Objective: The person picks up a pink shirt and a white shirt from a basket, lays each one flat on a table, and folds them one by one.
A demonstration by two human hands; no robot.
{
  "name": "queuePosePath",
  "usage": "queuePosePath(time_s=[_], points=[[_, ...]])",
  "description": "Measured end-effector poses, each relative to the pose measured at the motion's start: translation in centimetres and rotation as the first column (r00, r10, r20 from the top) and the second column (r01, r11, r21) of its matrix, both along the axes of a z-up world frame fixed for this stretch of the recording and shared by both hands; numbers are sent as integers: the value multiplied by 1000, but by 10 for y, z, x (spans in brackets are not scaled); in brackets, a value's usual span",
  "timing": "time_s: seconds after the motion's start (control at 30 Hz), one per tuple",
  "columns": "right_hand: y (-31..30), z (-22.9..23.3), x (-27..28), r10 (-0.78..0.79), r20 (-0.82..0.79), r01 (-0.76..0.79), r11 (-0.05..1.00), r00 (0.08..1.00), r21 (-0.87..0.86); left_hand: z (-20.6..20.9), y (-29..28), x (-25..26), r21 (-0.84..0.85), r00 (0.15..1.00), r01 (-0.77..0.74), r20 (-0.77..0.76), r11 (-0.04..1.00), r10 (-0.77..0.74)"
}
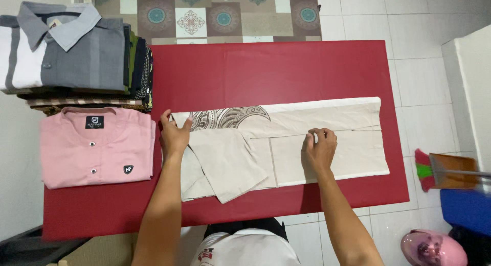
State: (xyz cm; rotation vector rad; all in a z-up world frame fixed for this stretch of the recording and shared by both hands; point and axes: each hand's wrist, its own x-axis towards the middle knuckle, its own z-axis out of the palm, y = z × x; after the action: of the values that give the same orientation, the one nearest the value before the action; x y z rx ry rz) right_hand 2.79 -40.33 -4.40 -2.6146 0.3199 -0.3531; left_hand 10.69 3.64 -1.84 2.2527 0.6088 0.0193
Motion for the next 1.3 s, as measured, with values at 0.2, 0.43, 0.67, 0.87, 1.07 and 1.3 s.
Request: queuePosePath(time_s=[0.2, 0.43, 0.67, 0.87, 1.07, 1.3], points=[[1, 7, 0, 56, -35, -56, 998, 998, -3, 25, -16, 3, -89, 991, -122, -62, 989, 117], [59, 2, 35, 363, 51, -365, 931, 930, 31, -10, -102, -31, 376, 897, 387, 58, 842, -438], [83, 6, 79, 480, -487, -588, 804, 729, -88, -34, -192, -25, 295, 791, 612, -246, 734, -560], [-69, -1, 97, 162, -560, -301, 939, 812, -166, -25, -180, -19, 242, 767, 632, -331, 737, -549], [-187, 9, 91, 4, -459, -61, 992, 888, -110, -15, -176, -16, 175, 758, 642, -292, 746, -584], [-199, 11, 78, -31, -422, 12, 999, 906, -49, 12, -193, -26, 275, 681, 724, -429, 633, -593]])
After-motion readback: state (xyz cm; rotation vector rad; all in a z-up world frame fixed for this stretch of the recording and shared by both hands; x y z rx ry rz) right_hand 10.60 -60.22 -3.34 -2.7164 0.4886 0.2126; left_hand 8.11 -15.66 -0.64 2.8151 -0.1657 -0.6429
